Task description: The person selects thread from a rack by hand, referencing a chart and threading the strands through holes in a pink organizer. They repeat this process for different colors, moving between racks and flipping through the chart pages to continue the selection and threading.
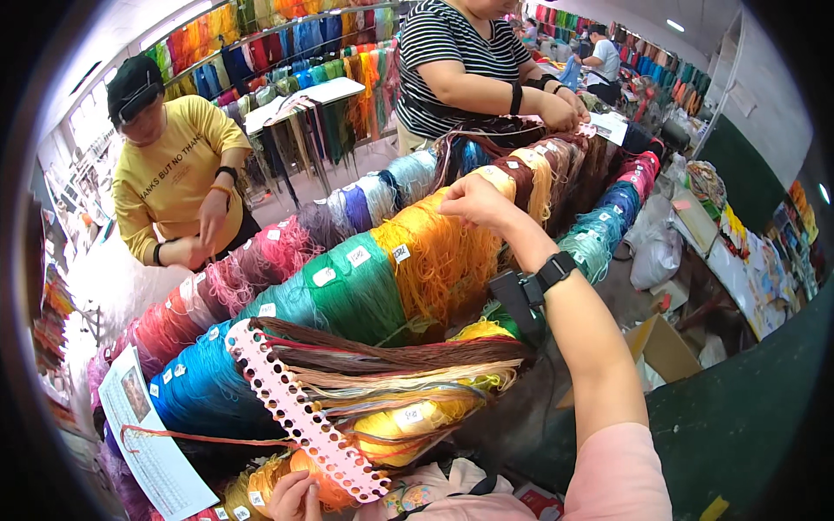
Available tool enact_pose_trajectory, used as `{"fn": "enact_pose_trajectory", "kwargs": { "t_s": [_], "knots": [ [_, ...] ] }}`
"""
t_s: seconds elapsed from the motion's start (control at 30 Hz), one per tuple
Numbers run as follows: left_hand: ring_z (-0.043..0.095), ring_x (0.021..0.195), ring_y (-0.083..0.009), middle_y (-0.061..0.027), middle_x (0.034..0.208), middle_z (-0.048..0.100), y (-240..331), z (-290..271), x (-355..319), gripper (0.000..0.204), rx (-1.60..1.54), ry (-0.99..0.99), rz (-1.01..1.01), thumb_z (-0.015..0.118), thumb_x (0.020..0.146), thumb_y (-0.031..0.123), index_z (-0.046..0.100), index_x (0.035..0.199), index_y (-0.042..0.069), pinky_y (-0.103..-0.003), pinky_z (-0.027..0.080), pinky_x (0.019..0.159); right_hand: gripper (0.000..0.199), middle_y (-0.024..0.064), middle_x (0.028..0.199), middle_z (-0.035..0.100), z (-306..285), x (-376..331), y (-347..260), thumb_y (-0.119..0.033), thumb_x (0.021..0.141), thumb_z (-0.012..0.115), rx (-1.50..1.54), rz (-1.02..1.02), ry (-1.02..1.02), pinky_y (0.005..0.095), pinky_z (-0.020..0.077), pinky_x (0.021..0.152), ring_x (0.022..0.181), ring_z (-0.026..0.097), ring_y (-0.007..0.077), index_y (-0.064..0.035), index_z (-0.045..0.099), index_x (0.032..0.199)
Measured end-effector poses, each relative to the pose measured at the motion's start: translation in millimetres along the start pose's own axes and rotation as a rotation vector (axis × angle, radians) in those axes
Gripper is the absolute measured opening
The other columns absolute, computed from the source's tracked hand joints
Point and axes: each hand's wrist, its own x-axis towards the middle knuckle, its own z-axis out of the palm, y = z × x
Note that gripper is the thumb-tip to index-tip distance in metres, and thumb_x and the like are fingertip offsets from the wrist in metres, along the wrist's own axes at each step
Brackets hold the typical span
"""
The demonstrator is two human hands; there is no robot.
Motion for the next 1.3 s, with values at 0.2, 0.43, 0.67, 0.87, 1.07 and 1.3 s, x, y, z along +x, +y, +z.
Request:
{"fn": "enact_pose_trajectory", "kwargs": {
  "t_s": [0.2, 0.43, 0.67, 0.87, 1.07, 1.3],
  "knots": [
    [0.055, 0.081, -0.0293, -0.0164, 0.087, 0.056, 2, -1, -4, 0.014, -0.039, -0.005, -0.009, 0.054, 0.073, -0.001, 0.058, 0.086, -0.003, -0.033, 0.043, 0.071, 0.012, 0.0003, 0.052, 0.051, 10, 14, 5, -0.014, 0.072, 0.06, -0.155, -0.013, 0.027, 0.0184, 0.0345, 0.039, 0.042, 0.046, 0.0062, -0.0038, 0.059, 0.066],
    [0.055, 0.08, -0.0284, -0.0161, 0.087, 0.057, 1, 1, -10, 0.014, -0.024, 0.008, -0.024, 0.054, 0.074, -0.001, 0.057, 0.087, -0.003, -0.032, 0.044, 0.072, 0.01, 0.0028, 0.055, 0.054, 6, 14, 5, -0.01, 0.073, 0.056, 0.159, 0.15, 0.028, 0.0185, 0.0363, 0.037, 0.042, 0.048, 0.0073, -0.0014, 0.059, 0.069],
    [0.056, 0.081, -0.028, -0.0161, 0.088, 0.057, 4, 2, -12, 0.014, -0.036, 0.023, -0.01, 0.054, 0.073, -0.002, 0.057, 0.087, -0.003, -0.032, 0.044, 0.072, 0.014, 0.0028, 0.058, 0.055, 0, 12, 6, -0.011, 0.078, 0.052, 0.21, 0.109, 0.068, 0.0175, 0.0367, 0.037, 0.042, 0.048, 0.0067, -0.0015, 0.057, 0.07],
    [0.055, 0.082, -0.0277, -0.0159, 0.088, 0.057, 7, 3, -13, 0.014, -0.031, 0.013, 0.004, 0.055, 0.074, -0.001, 0.057, 0.087, -0.003, -0.032, 0.044, 0.073, 0.017, 0.0003, 0.051, 0.046, -2, 20, 7, -0.013, 0.076, 0.054, 0.272, 0.187, 0.028, 0.0199, 0.0301, 0.035, 0.038, 0.037, 0.0072, -0.0052, 0.051, 0.061],
    [0.055, 0.082, -0.0274, -0.0154, 0.089, 0.057, 7, 2, -19, 0.013, 0.003, 0.017, -0.024, 0.055, 0.074, -0.001, 0.057, 0.087, -0.003, -0.032, 0.044, 0.074, 0.023, -0.0017, 0.047, 0.035, 8, 26, -8, -0.021, 0.067, 0.063, 0.037, 0.307, -0.014, 0.023, 0.0203, 0.037, 0.037, 0.028, 0.0083, -0.0055, 0.052, 0.055],
    [0.055, 0.083, -0.027, -0.0152, 0.09, 0.057, 7, 2, -21, 0.013, -0.005, 0.031, -0.035, 0.055, 0.074, -0.001, 0.058, 0.087, -0.003, -0.031, 0.044, 0.075, 0.019, -0.0027, 0.043, 0.032, 16, 25, -17, -0.016, 0.064, 0.064, -0.008, 0.28, 0.05, 0.0231, 0.0169, 0.034, 0.034, 0.026, 0.0072, -0.0059, 0.051, 0.053]
  ]
}}
